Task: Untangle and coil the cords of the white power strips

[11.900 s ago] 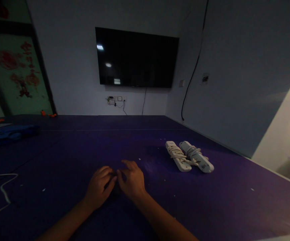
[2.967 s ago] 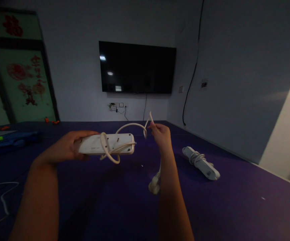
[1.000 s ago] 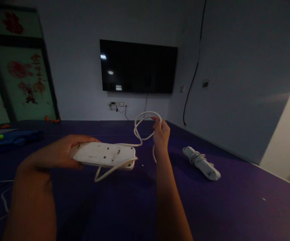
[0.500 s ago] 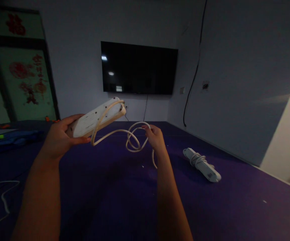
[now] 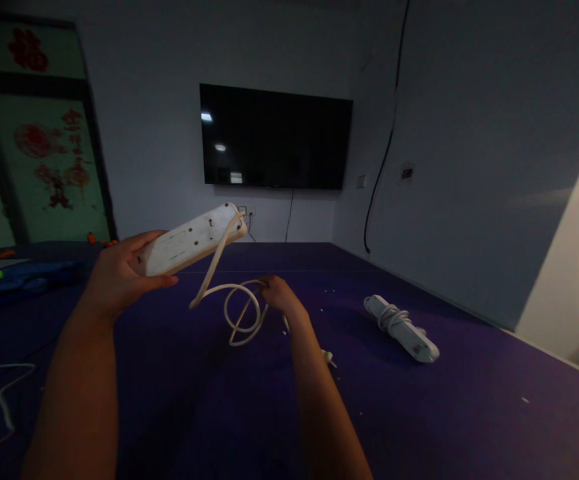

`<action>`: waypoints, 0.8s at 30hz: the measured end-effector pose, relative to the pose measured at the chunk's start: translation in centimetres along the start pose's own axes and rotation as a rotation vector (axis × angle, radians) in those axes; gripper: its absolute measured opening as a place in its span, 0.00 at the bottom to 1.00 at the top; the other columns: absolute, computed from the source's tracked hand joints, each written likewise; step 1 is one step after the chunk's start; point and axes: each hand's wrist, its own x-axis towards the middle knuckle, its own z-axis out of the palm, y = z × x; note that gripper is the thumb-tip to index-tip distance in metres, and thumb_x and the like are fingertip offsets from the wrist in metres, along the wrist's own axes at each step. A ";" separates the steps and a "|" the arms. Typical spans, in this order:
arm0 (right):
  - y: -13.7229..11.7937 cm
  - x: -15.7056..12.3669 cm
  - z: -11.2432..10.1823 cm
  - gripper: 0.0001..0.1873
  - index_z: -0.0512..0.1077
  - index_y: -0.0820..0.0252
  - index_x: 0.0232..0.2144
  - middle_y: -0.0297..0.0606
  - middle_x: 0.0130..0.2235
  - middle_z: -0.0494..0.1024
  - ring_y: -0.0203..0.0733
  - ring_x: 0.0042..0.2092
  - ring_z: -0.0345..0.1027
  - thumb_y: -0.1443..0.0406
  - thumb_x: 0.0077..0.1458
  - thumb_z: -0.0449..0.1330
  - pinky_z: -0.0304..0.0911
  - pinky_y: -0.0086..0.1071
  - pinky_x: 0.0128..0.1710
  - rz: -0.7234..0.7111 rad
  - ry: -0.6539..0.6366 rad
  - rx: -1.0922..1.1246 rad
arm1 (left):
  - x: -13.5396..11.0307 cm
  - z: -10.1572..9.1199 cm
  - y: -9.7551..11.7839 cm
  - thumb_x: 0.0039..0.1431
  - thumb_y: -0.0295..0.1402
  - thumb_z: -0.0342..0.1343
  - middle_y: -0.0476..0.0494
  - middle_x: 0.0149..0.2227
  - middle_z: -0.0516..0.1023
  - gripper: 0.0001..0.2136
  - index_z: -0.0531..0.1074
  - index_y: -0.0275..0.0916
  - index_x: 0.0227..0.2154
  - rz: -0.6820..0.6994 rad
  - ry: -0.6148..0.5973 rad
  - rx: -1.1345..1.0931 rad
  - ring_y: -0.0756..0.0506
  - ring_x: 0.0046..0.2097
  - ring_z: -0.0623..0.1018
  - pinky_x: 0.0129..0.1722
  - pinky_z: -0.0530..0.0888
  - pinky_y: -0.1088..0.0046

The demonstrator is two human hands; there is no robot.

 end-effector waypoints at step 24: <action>-3.0 -2.7 -2.4 0.35 0.65 0.60 0.53 0.43 0.56 0.66 0.43 0.57 0.58 0.70 0.40 0.65 0.51 0.37 0.58 -0.363 -0.251 0.000 | -0.2 -0.9 0.6 0.36 0.31 0.63 0.39 0.45 0.74 0.31 0.68 0.38 0.49 0.037 -0.043 0.393 0.39 0.44 0.73 0.43 0.69 0.61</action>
